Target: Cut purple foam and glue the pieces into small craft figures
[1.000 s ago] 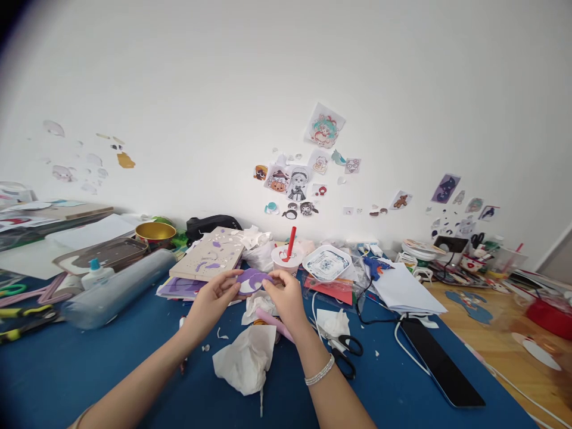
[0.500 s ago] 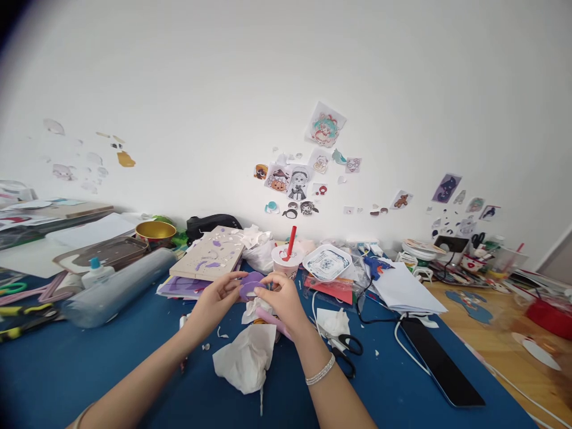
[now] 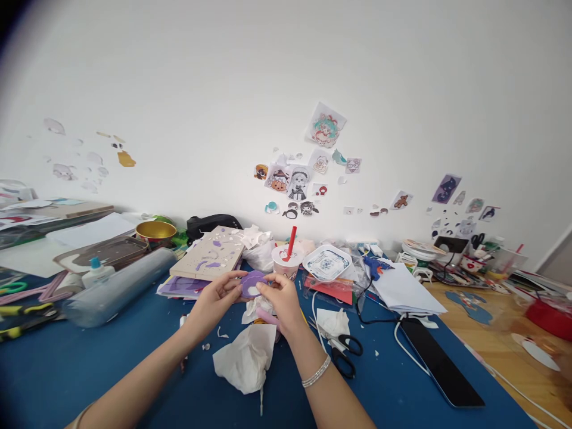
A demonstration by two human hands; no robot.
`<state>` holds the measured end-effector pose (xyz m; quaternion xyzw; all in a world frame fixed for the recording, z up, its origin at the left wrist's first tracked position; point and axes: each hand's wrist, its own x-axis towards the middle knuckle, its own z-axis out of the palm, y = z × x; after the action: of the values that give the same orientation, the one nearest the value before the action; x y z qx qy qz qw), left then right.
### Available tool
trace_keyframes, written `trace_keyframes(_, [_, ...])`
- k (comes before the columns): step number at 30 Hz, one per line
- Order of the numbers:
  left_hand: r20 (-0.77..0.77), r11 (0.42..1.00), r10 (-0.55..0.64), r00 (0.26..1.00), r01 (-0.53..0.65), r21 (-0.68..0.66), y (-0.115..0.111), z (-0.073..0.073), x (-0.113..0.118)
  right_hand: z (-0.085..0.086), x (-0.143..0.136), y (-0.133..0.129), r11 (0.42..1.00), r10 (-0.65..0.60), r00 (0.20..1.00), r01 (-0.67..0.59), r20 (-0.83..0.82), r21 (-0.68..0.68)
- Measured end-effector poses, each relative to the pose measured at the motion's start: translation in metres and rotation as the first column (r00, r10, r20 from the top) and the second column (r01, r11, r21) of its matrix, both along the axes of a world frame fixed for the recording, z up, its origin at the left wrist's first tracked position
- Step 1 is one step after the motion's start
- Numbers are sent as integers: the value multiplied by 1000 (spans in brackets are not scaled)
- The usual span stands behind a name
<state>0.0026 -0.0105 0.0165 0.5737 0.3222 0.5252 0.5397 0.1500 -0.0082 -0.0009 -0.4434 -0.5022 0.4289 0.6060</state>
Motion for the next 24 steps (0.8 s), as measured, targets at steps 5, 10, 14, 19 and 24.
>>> trace_keyframes(5, [-15,1000,2,1000,-2,13,1,-1,0,1,-2,0,999,-36,999,36,2,15])
trace_keyframes(10, [4,1000,-8,1000,8,21,3,-2,-1,3,-2,-1,991,-89,994,83,59,103])
trace_keyframes(14, [10,1000,-10,1000,9,16,2,-2,-1,4,-1,-1,978,-123,984,98,128,182])
trace_keyframes(19, [11,1000,1,1000,-1,1,2,-1,0,5,0,-1,971,-128,974,84,187,225])
trace_keyframes(24, [24,1000,5,1000,-5,-4,1,-1,-1,4,0,0,975,-114,978,75,177,211])
